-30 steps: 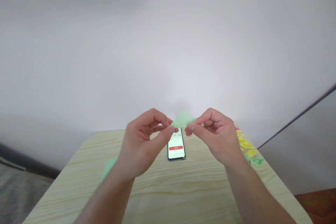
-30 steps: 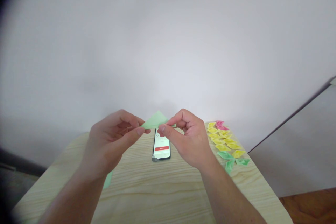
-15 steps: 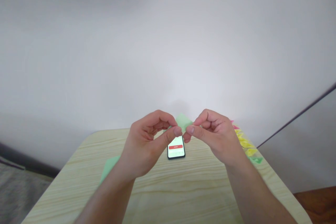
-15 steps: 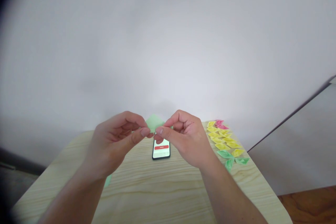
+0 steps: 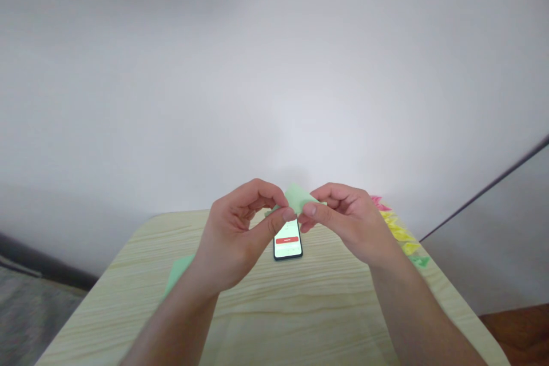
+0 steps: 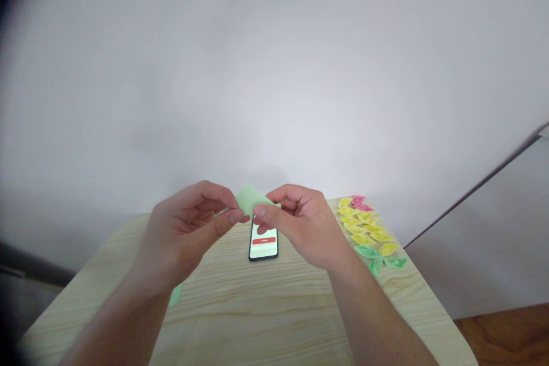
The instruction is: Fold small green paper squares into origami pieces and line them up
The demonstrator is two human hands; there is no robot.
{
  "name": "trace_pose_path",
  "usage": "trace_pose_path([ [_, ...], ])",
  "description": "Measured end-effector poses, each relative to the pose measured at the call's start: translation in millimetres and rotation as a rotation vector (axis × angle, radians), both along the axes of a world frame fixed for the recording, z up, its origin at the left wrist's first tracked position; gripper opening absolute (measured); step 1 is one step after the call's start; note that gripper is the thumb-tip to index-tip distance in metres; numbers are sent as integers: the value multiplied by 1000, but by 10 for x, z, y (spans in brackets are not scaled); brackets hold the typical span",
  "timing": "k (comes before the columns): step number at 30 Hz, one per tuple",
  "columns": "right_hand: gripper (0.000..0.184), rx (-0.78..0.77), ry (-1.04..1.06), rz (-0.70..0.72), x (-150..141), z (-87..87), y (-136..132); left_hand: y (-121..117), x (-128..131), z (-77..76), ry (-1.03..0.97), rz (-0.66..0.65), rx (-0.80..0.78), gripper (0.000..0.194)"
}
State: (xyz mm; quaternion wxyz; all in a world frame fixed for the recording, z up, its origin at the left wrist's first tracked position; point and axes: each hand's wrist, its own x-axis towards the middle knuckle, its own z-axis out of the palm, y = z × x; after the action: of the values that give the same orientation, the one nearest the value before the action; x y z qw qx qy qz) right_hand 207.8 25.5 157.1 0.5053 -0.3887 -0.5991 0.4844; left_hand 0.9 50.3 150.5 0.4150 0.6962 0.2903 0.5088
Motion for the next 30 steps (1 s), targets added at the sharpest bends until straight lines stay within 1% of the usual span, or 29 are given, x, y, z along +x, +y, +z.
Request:
trace_pose_path([
  [3, 24, 21, 5, 16, 19, -29, 29, -1, 5, 9, 9, 12, 27, 11],
  [9, 27, 51, -30, -63, 2, -6, -12, -19, 27, 20, 9, 60, 84, 12],
  [11, 25, 82, -42, -92, -4, -12, -23, -24, 39, 21, -20, 54, 79, 21],
  [14, 22, 153, -35, -139, -17, -40, -33, -18, 45, 26, -68, -9, 22, 40],
  [15, 21, 177, -29, -157, -21, -46, -37, -12, 40, 29, -67, -26, -5, 41],
  [16, 20, 198, -23, -176, -25, -49, -43, -5, 32, 32, -50, -38, -30, 35],
  [18, 20, 228, -27, -208, -26, -33, -63, 9, 10, 39, 9, -43, -58, 16],
  [19, 19, 229, -39, -212, -25, -16, -76, 14, -1, 43, 38, -43, -62, 14],
  [21, 18, 214, -60, -199, -19, 28, -101, 17, -15, 52, 65, -42, -54, 19],
  [24, 16, 179, -44, -165, -18, 64, -114, 4, -11, 64, 49, -31, -48, 20],
  [30, 21, 148, -11, -117, -55, -16, -44, -38, 40, 82, 53, -38, -27, 14],
])
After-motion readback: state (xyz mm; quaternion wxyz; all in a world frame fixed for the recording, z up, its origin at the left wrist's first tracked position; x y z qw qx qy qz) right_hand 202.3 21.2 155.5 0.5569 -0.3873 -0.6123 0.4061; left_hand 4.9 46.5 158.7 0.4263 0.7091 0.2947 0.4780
